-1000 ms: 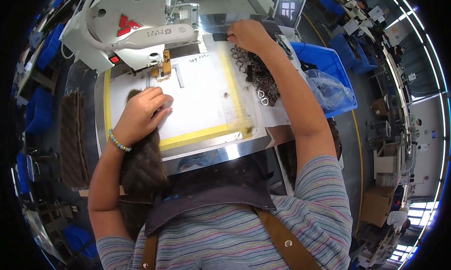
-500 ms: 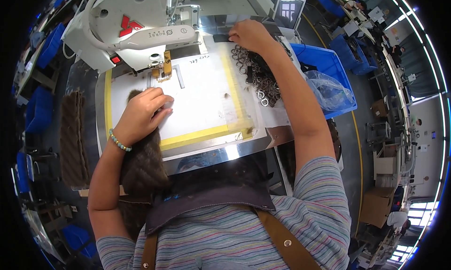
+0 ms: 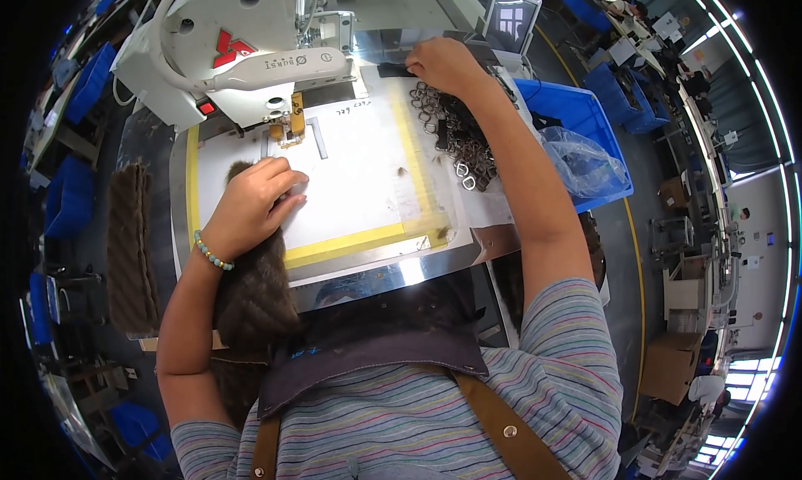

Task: Attach metal rings to the ends of fur strips using an industrial tacking machine.

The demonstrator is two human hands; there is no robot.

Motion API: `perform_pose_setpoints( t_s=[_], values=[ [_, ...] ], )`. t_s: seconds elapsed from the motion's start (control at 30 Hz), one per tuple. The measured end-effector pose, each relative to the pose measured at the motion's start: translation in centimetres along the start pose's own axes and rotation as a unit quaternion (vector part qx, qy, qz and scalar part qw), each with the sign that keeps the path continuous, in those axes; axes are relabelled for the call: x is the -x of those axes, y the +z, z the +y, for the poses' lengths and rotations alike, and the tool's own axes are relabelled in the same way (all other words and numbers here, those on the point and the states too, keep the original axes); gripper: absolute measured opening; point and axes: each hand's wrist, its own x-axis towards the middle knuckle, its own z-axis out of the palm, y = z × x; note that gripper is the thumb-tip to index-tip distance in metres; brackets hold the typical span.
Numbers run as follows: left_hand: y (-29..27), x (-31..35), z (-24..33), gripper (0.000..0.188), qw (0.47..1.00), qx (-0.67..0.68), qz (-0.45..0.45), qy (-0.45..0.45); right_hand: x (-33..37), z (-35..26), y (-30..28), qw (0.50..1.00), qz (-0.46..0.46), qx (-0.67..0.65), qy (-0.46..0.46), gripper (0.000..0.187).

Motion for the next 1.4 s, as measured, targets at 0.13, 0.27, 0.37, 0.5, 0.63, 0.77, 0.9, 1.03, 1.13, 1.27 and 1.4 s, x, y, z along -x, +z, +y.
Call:
perform_pose_setpoints(
  t_s=[0.13, 0.27, 0.37, 0.5, 0.63, 0.77, 0.9, 1.03, 1.13, 1.27, 1.4],
  values=[
    [0.0, 0.0, 0.0, 0.021, 1.0, -0.004, -0.003, -0.001, -0.1, -0.3, 0.0, 1.0, -0.005, 0.016, 0.005, 0.017],
    [0.0, 0.1, 0.0, 0.021, 1.0, -0.007, -0.005, -0.004, 0.1, -0.7, 0.0, 0.999, 0.002, 0.038, 0.012, 0.016],
    [-0.2, 0.0, 0.1, 0.02, 1.0, -0.004, -0.006, 0.001, 0.2, -0.9, 0.0, 0.999, 0.01, 0.03, 0.022, 0.015],
    [0.0, 0.1, 0.0, 0.02, 1.0, -0.005, -0.002, 0.0, 0.6, -0.7, 0.1, 0.999, 0.016, 0.014, 0.037, 0.014],
    [0.0, 0.0, 0.0, 0.02, 1.0, -0.004, -0.006, 0.001, 0.7, -0.3, 0.0, 1.0, 0.016, 0.006, 0.023, 0.016],
    [-0.2, 0.1, 0.0, 0.019, 1.0, -0.001, -0.005, 0.002, 0.5, -0.3, -0.3, 1.0, -0.002, 0.011, 0.02, 0.018],
    [-0.1, 0.1, 0.0, 0.019, 1.0, 0.003, -0.006, -0.005, 0.4, -0.2, -0.3, 1.0, -0.012, 0.007, 0.022, 0.019],
    [0.0, 0.1, 0.0, 0.019, 1.0, 0.0, -0.008, -0.003, 0.4, 0.1, -0.2, 1.0, -0.012, 0.002, 0.022, 0.019],
    [0.0, 0.2, 0.0, 0.019, 1.0, -0.002, -0.008, -0.006, 0.2, 0.2, -0.2, 1.0, -0.02, 0.003, 0.023, 0.018],
    [0.1, 0.1, -0.1, 0.02, 1.0, -0.001, -0.004, -0.005, 0.3, 0.5, 0.0, 1.0, -0.008, -0.001, 0.005, 0.017],
    [0.0, 0.1, 0.0, 0.02, 1.0, -0.002, -0.007, -0.002, 0.2, 0.3, -0.1, 1.0, -0.015, 0.0, 0.016, 0.017]
  ],
)
